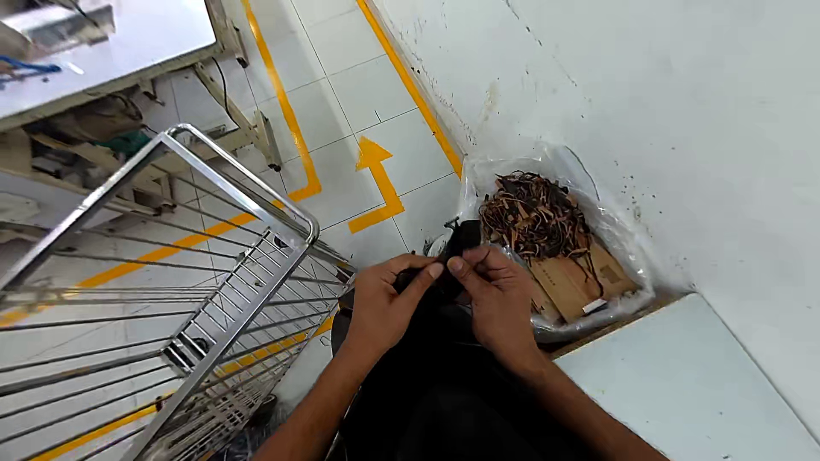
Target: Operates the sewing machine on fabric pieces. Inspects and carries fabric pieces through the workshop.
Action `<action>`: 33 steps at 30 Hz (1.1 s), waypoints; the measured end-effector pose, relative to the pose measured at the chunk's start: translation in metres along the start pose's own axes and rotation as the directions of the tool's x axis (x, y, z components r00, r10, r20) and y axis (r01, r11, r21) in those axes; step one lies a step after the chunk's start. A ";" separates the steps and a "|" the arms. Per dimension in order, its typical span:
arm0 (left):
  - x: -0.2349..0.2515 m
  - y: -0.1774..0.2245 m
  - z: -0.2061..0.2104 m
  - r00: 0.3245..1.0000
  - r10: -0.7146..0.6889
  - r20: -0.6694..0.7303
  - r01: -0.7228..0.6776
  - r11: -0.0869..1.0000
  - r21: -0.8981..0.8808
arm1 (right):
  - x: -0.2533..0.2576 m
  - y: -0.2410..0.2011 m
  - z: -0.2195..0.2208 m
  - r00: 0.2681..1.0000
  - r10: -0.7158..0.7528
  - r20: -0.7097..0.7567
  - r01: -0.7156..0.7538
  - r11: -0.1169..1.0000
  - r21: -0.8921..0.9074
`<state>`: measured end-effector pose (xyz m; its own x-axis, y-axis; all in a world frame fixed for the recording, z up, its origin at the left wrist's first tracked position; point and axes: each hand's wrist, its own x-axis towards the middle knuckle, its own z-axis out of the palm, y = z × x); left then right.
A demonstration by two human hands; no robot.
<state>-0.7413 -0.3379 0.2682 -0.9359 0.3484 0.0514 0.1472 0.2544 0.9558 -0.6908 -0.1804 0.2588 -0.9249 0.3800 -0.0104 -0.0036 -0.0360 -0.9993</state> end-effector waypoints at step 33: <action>0.535 -0.085 -0.327 0.665 0.147 -0.732 0.320 0.830 0.457 | 0.651 -0.166 0.441 0.178 -0.671 0.720 0.980 0.187 -0.068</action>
<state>-1.3595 -0.4686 0.3088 -0.8349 -0.3917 0.3867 -0.0308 0.7347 0.6777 -1.4596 -0.3350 0.4337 -0.4359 -0.5732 0.6939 -0.8812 0.4285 -0.1995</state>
